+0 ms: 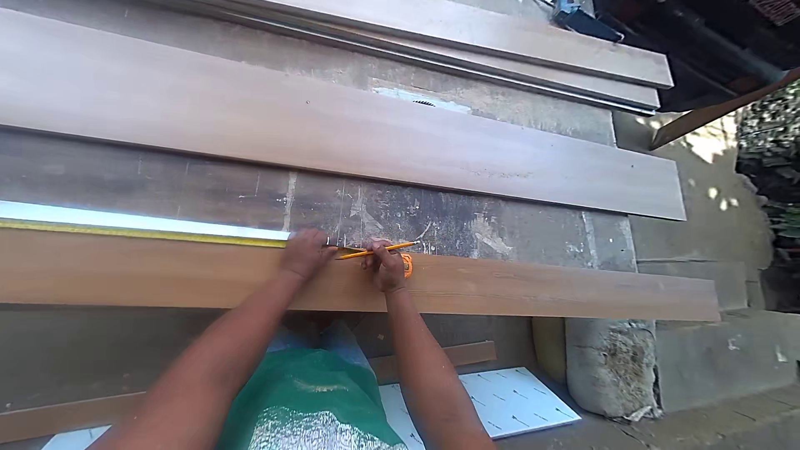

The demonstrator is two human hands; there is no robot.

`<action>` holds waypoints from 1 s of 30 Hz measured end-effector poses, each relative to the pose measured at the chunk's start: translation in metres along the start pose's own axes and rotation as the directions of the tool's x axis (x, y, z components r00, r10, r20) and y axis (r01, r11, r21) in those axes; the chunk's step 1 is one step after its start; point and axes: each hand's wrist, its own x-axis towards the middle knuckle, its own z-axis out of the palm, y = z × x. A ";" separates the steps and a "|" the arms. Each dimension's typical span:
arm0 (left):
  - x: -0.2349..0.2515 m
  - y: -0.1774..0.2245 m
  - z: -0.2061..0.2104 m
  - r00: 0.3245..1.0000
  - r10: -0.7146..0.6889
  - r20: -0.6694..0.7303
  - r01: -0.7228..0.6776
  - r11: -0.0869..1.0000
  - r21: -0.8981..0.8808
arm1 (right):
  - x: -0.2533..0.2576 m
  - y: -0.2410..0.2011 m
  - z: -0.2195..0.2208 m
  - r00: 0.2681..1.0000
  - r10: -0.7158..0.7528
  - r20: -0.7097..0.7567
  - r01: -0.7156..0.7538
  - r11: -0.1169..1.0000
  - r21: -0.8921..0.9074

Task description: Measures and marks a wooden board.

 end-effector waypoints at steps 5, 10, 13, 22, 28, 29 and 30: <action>0.001 -0.004 0.005 0.998 0.027 -0.049 -0.026 1.000 0.013 | -0.001 -0.014 -0.029 0.997 0.058 0.055 -0.051 0.992 -0.119; 0.001 -0.003 0.009 0.996 0.031 -0.089 -0.028 0.999 0.044 | 0.001 -0.013 -0.025 0.980 0.120 0.159 -0.054 0.929 -0.366; 0.002 -0.004 0.012 0.993 0.033 -0.117 -0.026 0.998 0.061 | 0.003 -0.008 -0.022 0.971 0.066 0.231 0.065 0.854 -0.516; 0.000 -0.003 0.015 0.981 0.068 -0.184 -0.057 0.996 0.062 | 0.006 -0.003 -0.007 0.960 0.007 0.280 0.211 0.639 -0.740; 0.001 -0.002 0.013 0.988 0.040 -0.150 -0.035 0.999 0.036 | 0.005 -0.001 -0.006 0.955 -0.012 0.295 0.256 0.531 -0.808; 0.001 -0.002 0.012 0.990 0.031 -0.140 -0.027 0.999 0.031 | 0.005 -0.001 -0.005 0.957 -0.008 0.290 0.251 0.521 -0.816; 0.001 -0.002 0.013 0.990 0.030 -0.141 -0.025 0.999 0.034 | 0.005 -0.001 -0.004 0.958 -0.010 0.287 0.251 0.515 -0.820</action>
